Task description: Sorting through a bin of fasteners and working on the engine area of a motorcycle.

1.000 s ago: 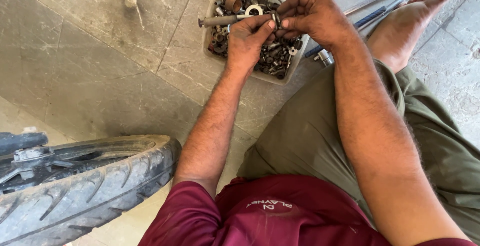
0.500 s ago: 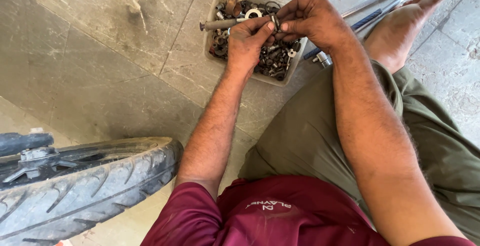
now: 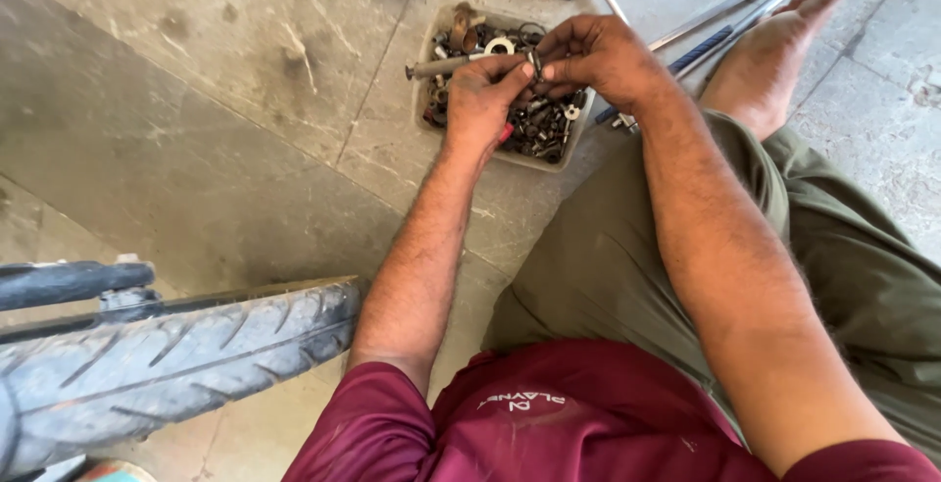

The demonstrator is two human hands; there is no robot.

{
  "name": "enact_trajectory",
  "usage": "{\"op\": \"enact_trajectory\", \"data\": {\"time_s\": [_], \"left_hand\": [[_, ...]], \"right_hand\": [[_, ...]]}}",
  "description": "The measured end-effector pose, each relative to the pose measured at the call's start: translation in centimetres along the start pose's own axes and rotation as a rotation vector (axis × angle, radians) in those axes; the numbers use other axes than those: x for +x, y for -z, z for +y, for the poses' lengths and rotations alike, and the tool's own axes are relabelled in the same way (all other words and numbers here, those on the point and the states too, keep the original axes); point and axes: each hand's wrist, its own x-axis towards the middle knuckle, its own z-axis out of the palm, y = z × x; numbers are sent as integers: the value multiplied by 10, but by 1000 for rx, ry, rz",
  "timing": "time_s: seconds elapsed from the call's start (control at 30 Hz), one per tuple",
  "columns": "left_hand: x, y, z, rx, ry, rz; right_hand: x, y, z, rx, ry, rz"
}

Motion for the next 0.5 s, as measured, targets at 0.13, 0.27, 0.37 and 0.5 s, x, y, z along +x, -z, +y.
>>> {"op": "enact_trajectory", "data": {"time_s": [0.13,0.27,0.37,0.5], "left_hand": [[-15,-6,4,8,-40,-74],[-38,-24,7,-17,-51,-162],[-57,-40,12,-34,-63,-245],[-96,-73,31,178,-170,-378]], "right_hand": [[-29,-4,1,4,35,36],[-71,-4,19,117,117,115],[-111,-8,23,171,180,195],[-169,-7,36,207,270,258]]}}
